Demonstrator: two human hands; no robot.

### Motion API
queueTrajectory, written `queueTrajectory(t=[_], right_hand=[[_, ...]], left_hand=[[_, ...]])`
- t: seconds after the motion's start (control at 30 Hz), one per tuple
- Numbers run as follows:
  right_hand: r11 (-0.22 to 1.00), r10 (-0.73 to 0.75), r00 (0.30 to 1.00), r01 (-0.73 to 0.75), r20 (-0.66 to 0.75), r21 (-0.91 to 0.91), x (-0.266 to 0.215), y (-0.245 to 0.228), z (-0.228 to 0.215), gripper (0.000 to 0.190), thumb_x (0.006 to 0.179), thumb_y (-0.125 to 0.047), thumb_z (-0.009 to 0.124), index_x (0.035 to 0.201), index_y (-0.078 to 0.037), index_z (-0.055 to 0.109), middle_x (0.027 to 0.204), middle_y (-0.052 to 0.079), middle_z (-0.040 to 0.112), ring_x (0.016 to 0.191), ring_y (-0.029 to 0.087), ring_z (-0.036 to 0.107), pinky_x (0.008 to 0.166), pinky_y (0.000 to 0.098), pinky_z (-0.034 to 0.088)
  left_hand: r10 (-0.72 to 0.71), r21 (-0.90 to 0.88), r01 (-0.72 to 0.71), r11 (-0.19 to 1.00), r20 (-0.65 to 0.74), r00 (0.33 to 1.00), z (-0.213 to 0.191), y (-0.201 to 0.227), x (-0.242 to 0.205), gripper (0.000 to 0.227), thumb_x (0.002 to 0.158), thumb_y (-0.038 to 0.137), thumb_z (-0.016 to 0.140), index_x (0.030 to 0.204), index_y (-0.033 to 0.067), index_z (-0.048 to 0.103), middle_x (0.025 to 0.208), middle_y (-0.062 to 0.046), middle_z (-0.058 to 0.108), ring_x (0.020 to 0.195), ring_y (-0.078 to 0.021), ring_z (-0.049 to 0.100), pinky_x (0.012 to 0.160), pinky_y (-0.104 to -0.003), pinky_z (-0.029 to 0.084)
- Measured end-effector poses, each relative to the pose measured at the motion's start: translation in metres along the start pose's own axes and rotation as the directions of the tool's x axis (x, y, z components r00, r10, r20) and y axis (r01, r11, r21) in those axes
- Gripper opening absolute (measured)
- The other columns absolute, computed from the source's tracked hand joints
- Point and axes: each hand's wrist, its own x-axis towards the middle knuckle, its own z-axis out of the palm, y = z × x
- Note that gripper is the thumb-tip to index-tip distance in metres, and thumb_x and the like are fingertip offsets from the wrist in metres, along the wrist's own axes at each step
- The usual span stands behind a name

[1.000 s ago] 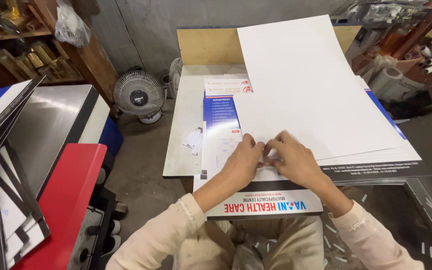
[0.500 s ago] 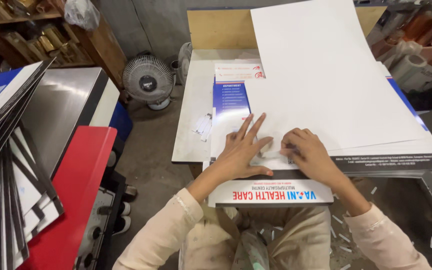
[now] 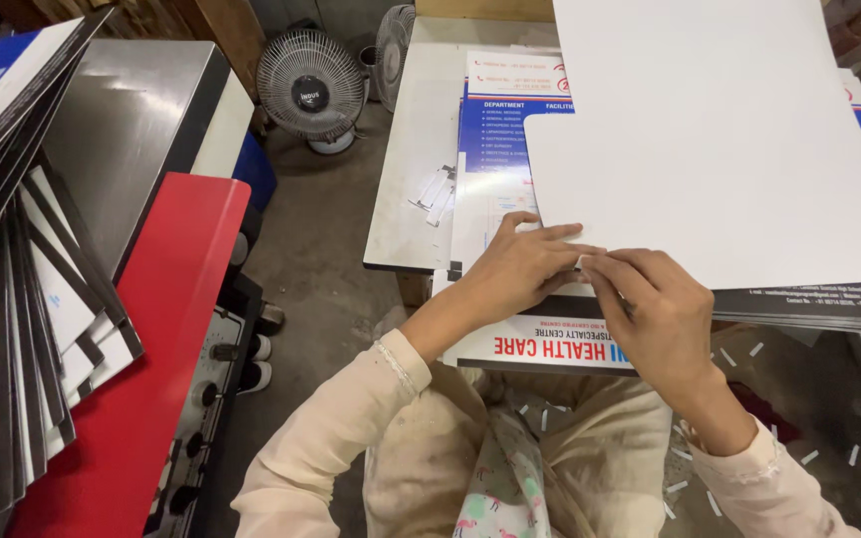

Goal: The person inserts a white folded paper into a printed brochure cover, folds the cover over the paper, and secures it with a small white clip. They repeat this process for multiple brochures, stacking the finished items on a table.

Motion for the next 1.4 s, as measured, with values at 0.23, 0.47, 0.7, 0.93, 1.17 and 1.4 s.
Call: queueTrajectory(t=[0.23, 0.47, 0.7, 0.93, 1.17, 1.4], right_hand=[[0.992, 0.129, 0.969, -0.125, 0.211, -0.028, 0.016, 0.007, 0.004, 0.008, 0.087, -0.011, 0.078, 0.093, -0.006, 0.078, 0.085, 0.007, 0.075, 0.065, 0.024, 0.07, 0.058, 0.0342, 0.053], [0.967, 0.18, 0.945, -0.22, 0.273, 0.126, 0.02, 0.022, 0.014, 0.015, 0.083, -0.012, 0.078, 0.096, -0.005, 0.077, 0.086, 0.008, 0.075, 0.073, 0.021, 0.075, 0.065, 0.0304, 0.058], [0.982, 0.178, 0.974, -0.186, 0.143, 0.043, 0.004, 0.008, 0.013, 0.011, 0.088, -0.01, 0.079, 0.098, -0.007, 0.077, 0.091, 0.006, 0.076, 0.073, 0.021, 0.074, 0.063, 0.0311, 0.055], [0.953, 0.288, 0.953, -0.295, -0.095, -0.068, -0.025, 0.051, -0.011, 0.019, 0.086, -0.006, 0.078, 0.103, -0.006, 0.07, 0.098, 0.009, 0.072, 0.082, 0.023, 0.07, 0.074, 0.033, 0.054], [0.746, 0.335, 0.889, -0.453, -0.314, -0.487, -0.096, 0.082, -0.095, 0.031, 0.099, -0.028, 0.067, 0.119, -0.004, 0.065, 0.102, 0.011, 0.07, 0.089, 0.019, 0.066, 0.074, 0.0306, 0.052], [0.938, 0.225, 0.962, -0.257, -0.158, -0.232, -0.076, 0.019, -0.033, 0.027, 0.086, -0.017, 0.083, 0.112, -0.012, 0.076, 0.104, 0.007, 0.072, 0.091, 0.026, 0.069, 0.077, 0.0377, 0.055]], left_hand=[[0.08, 0.082, -0.079, 0.994, -0.016, 0.997, 0.006, -0.007, -0.004, 0.015, 0.098, 0.02, 0.066, 0.109, 0.0119, 0.071, 0.123, -0.002, 0.074, 0.13, -0.0187, 0.063, 0.11, -0.052, 0.035], [0.025, 0.088, -0.024, 0.996, -0.01, 1.0, 0.003, -0.005, -0.003, 0.02, 0.095, 0.023, 0.067, 0.112, 0.013, 0.073, 0.126, -0.006, 0.073, 0.115, -0.0208, 0.068, 0.106, -0.049, 0.041], [-0.065, 0.072, 0.062, 0.996, 0.05, 0.997, -0.001, 0.0, 0.002, 0.033, 0.094, 0.02, 0.067, 0.126, 0.0151, 0.071, 0.126, -0.007, 0.074, 0.099, -0.0295, 0.069, 0.097, -0.047, 0.045], [-0.004, 0.091, 0.008, 0.996, -0.037, 0.999, 0.0, -0.002, 0.001, 0.031, 0.095, 0.025, 0.066, 0.124, 0.013, 0.07, 0.124, -0.007, 0.073, 0.104, -0.0263, 0.07, 0.104, -0.049, 0.042], [0.034, 0.137, -0.034, 0.99, 0.001, 0.999, -0.008, 0.016, 0.006, 0.016, 0.098, 0.021, 0.062, 0.103, 0.008, 0.07, 0.092, -0.003, 0.076, 0.078, -0.0226, 0.073, 0.101, -0.045, 0.047], [0.14, 0.305, -0.122, 0.945, -0.036, 0.99, 0.002, 0.064, 0.02, 0.022, 0.096, 0.021, 0.065, 0.078, 0.009, 0.063, 0.073, -0.007, 0.071, 0.063, -0.0272, 0.068, 0.077, -0.039, 0.05]])
